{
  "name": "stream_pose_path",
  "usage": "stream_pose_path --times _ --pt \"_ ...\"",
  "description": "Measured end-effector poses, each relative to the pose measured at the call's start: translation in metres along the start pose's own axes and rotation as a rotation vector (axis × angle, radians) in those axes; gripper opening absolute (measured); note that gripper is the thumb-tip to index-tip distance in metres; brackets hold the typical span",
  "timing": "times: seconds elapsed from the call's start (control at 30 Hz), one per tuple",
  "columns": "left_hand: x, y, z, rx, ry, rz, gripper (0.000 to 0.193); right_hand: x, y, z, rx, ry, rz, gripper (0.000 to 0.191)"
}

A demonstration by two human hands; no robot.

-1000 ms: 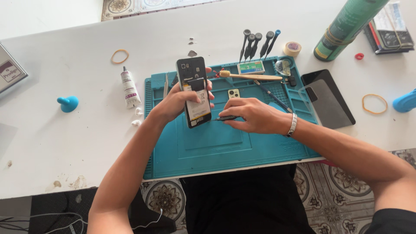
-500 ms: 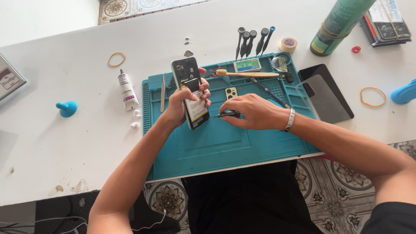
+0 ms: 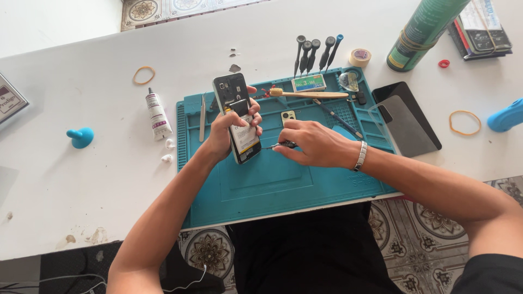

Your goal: The person uses a toothbrush to clean the interior of a disassembled smartphone, then uses a screwdriver to remove and place screws on the phone's internal components. The person handles the phone, toothbrush, and screwdriver throughout the clip.

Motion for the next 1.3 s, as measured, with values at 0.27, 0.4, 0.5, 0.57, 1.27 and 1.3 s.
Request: stream_pose_path --times 0.27,0.4,0.5,0.57,1.27,1.3 --pt "0.000 0.000 -0.001 0.004 0.014 -0.012 0.079 0.001 -0.001 0.005 0.007 0.010 -0.024 0.039" --pt "-0.001 -0.001 -0.001 0.009 0.041 -0.020 0.079 -0.003 0.000 0.003 -0.015 -0.027 0.002 0.031" --pt "-0.001 -0.001 -0.002 0.002 0.037 -0.019 0.077 0.001 -0.001 0.008 0.085 0.005 -0.057 0.035" --pt "-0.001 -0.002 -0.001 0.015 0.031 -0.015 0.076 0.001 -0.002 0.003 0.025 -0.008 -0.060 0.043" --pt "0.002 0.000 0.001 0.009 0.040 0.002 0.073 -0.004 -0.001 0.003 -0.001 -0.095 -0.026 0.039" --pt "0.002 0.000 0.001 0.004 0.027 0.011 0.074 -0.004 -0.001 0.004 0.016 -0.095 -0.037 0.038"
Point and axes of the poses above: each hand's wrist, its own y-axis towards the middle knuckle, its own x-axis out of the back of the hand, z = x × y, the point moved 7 cm from there along y, towards the middle knuckle, and after that the axes turned 7 degrees about y, right-handed, at the moved point
